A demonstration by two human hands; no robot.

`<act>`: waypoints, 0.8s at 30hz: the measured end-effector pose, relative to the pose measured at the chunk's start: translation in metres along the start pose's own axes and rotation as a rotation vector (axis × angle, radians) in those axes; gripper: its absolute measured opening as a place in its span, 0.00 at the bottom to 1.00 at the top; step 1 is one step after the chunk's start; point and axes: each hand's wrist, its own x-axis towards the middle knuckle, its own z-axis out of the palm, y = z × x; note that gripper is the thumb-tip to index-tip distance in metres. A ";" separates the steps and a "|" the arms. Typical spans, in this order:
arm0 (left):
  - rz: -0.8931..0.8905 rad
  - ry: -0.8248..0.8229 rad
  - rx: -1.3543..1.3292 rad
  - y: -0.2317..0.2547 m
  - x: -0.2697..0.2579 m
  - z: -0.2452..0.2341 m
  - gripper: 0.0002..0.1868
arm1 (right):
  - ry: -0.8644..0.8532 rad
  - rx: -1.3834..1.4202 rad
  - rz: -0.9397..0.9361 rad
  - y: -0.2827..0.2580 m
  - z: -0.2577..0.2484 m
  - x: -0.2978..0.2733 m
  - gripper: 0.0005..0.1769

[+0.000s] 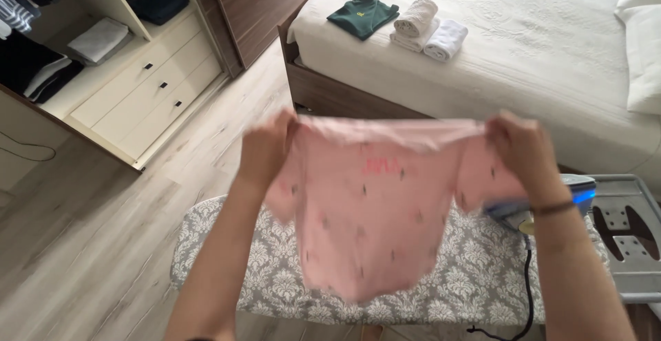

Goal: Ironing and folding a pink t-shirt on an ironing board.

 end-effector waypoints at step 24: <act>0.790 -0.643 -0.098 0.015 -0.302 0.172 0.08 | 0.060 0.126 0.291 0.026 0.192 -0.321 0.20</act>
